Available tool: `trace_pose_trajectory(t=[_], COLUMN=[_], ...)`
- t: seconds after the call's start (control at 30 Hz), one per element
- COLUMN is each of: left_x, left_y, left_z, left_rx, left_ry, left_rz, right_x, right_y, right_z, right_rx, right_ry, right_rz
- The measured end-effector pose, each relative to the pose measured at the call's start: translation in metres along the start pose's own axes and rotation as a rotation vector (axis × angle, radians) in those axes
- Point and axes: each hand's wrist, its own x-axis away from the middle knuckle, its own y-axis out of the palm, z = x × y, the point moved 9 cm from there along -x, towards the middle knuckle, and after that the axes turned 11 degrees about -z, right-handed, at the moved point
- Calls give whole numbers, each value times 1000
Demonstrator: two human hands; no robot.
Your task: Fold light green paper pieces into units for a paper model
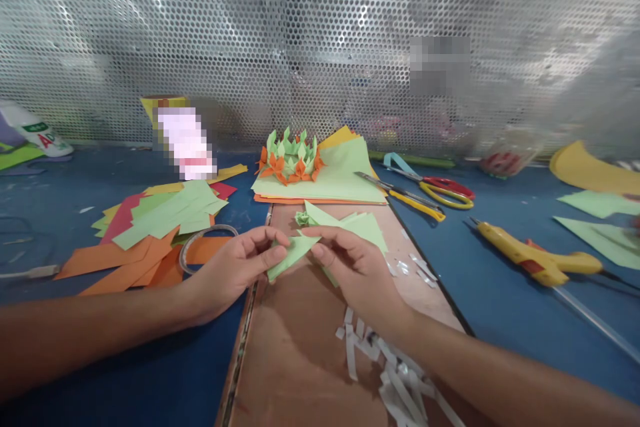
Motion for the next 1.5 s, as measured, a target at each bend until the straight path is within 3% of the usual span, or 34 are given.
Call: trace_pose_trajectory(t=[0.37,0.63,0.8,1.07,1.37,1.5], left_x=[-2,-1,1,1,2,3], left_y=[4,6,4,4,4,9], left_z=[-7,2,5,-3,2,0], left_rx=[171,-55,-170,-189,-276,-200], left_ry=[-29,35,68,-53,-8,-9], left_rz=[-40,-65,-38,-34,-30,-56], right_x=[-1,0,0,4,9,11], right_y=[6,19,14,6,7,8], right_z=[15,26,22,3,-16,-23], right_rx=[-300,-540,-348,53,312,380], right_ry=[89,170,140,43,-99,-172], right_rz=[-17,-85,-67,-29,12,29])
